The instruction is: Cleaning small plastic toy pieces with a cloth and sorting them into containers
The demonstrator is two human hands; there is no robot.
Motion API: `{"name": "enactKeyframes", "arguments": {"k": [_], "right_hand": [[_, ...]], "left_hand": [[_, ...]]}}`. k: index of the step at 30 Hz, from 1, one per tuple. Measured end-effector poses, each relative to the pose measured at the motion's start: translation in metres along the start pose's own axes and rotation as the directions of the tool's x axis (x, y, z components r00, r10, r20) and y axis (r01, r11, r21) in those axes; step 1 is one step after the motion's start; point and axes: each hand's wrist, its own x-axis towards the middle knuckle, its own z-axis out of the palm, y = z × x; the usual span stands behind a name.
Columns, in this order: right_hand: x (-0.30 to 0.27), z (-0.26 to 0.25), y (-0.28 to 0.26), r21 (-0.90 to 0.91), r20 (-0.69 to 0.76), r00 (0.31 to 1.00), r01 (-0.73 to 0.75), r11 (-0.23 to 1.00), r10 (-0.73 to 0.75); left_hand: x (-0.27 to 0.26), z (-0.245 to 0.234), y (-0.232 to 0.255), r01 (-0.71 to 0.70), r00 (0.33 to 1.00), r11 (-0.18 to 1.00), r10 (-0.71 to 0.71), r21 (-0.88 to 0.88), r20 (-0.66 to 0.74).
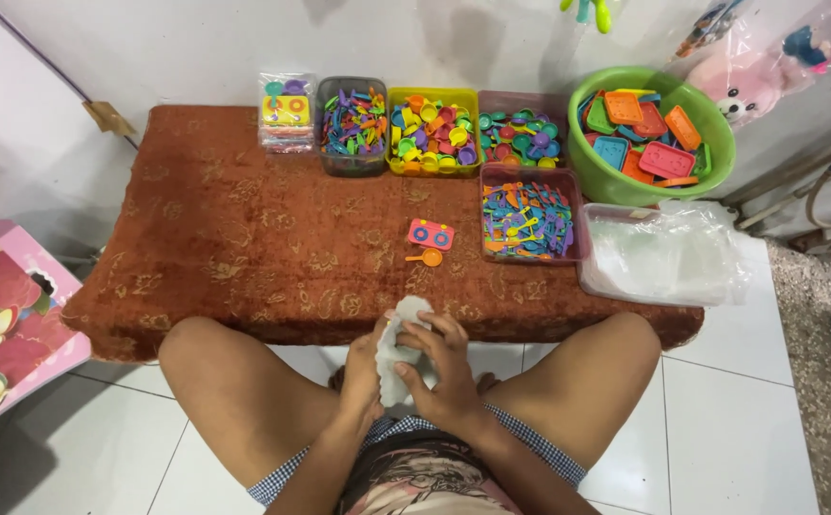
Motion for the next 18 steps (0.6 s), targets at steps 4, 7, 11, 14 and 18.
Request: {"name": "enactKeyframes", "arguments": {"k": [4,7,11,14,18], "right_hand": [[0.005,-0.009,0.002,0.157,0.062,0.998,-0.038,0.987,0.028],[0.012,-0.009,-0.002,-0.119,0.014,0.997,0.076,0.990,-0.075],[0.018,-0.003,-0.007,-0.320,-0.076,0.984,0.130,0.939,-0.162],[0.019,-0.007,0.002,-0.273,-0.116,0.988,0.068,0.960,-0.103],[0.015,-0.002,-0.001,-0.114,-0.228,0.973,-0.047,0.992,0.020]], "left_hand": [[-0.010,0.009,0.011,0.012,0.998,1.000,-0.013,0.021,0.054],[-0.009,0.013,0.007,0.055,0.998,0.997,-0.055,0.051,0.000],[-0.010,0.010,0.002,-0.040,0.999,0.999,0.040,0.027,-0.009],[-0.003,0.002,-0.001,-0.120,0.993,0.992,0.120,0.049,-0.003],[0.007,-0.001,-0.004,-0.231,0.972,0.956,0.233,0.181,0.009]]}}
